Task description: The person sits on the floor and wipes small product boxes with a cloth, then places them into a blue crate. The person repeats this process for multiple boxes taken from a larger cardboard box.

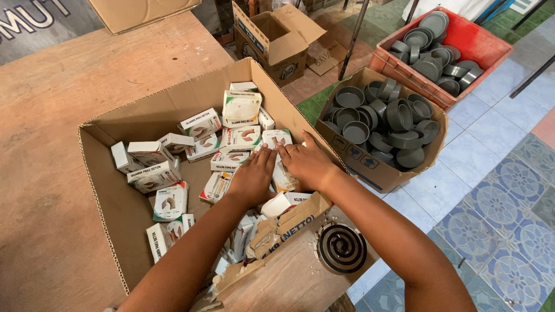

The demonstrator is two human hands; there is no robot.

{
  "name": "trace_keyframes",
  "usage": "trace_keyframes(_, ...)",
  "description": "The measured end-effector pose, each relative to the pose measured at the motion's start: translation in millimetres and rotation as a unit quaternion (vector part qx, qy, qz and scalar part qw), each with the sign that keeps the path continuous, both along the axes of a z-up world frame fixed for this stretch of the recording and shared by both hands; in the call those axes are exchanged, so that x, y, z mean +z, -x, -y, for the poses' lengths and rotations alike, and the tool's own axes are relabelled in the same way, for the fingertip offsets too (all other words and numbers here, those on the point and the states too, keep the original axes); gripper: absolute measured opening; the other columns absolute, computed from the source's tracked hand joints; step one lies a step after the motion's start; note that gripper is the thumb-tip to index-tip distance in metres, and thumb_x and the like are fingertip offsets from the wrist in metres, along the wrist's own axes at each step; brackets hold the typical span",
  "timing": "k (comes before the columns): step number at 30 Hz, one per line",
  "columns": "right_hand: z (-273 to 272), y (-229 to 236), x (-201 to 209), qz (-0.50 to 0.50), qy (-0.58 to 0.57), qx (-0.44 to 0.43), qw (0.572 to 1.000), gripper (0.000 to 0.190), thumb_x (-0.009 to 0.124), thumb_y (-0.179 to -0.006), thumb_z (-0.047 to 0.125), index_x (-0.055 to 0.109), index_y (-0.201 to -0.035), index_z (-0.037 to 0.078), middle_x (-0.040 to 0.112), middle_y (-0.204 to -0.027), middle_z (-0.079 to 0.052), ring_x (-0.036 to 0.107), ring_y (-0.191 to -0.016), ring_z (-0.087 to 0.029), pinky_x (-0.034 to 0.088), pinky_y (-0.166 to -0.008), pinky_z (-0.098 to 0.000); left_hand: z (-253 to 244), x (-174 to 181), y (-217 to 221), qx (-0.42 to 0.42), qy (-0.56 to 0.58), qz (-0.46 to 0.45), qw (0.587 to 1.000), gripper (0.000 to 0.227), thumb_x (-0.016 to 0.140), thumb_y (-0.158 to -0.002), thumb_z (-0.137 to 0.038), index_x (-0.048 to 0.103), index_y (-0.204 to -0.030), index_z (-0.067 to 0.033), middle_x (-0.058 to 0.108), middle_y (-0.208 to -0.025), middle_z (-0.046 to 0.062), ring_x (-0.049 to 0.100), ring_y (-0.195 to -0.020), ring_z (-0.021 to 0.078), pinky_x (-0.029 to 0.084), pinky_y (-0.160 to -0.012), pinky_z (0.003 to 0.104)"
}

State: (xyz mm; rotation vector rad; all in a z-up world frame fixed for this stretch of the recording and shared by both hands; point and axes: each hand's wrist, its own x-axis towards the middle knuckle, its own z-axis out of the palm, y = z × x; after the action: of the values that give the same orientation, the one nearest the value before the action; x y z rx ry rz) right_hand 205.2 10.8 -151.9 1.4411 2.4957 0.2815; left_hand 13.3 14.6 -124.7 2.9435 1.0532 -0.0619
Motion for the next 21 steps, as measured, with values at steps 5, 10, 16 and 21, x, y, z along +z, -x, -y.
trace_keyframes(5,32,24,80,-0.099,0.059,-0.057,0.992,0.100,0.072,-0.057,0.047,0.032,-0.134,-0.001,0.044,-0.128,-0.019,0.044,-0.120,-0.031,0.010,-0.104,-0.0553,-2,44,13,-0.006,0.070,0.020,0.997,0.108,0.065,-0.062,-0.061,0.019,-0.141,-0.0037,0.031,-0.135,0.017,0.041,-0.122,0.0343,0.038,-0.099,0.040)
trace_keyframes(10,55,39,130,-0.150,0.096,-0.075,0.981,0.092,0.072,-0.063,0.048,0.035,-0.135,0.004,0.041,-0.135,-0.017,0.040,-0.125,-0.029,0.011,-0.105,-0.0558,13,81,32,-0.004,0.131,0.054,0.990,0.103,0.065,-0.065,-0.060,0.022,-0.140,-0.0039,0.034,-0.134,0.018,0.044,-0.119,0.0362,0.042,-0.095,0.044)
trace_keyframes(16,77,53,163,-0.209,0.065,-0.026,0.975,0.096,0.076,-0.059,0.046,0.035,-0.134,0.002,0.040,-0.133,-0.023,0.044,-0.120,-0.036,0.027,-0.102,-0.0498,35,114,61,-0.018,0.088,0.082,0.993,0.094,0.063,-0.069,-0.056,0.024,-0.141,-0.0083,0.029,-0.136,0.018,0.045,-0.116,0.0396,0.044,-0.093,0.045)
trace_keyframes(21,99,93,211,-0.268,0.077,-0.004,0.960,0.093,0.078,-0.059,0.040,0.038,-0.131,-0.003,0.036,-0.137,-0.023,0.038,-0.125,-0.036,0.030,-0.104,-0.0420,56,142,100,0.002,0.022,0.111,0.994,0.093,0.063,-0.068,-0.057,0.027,-0.140,-0.0113,0.029,-0.135,0.015,0.047,-0.114,0.0385,0.048,-0.089,0.044)
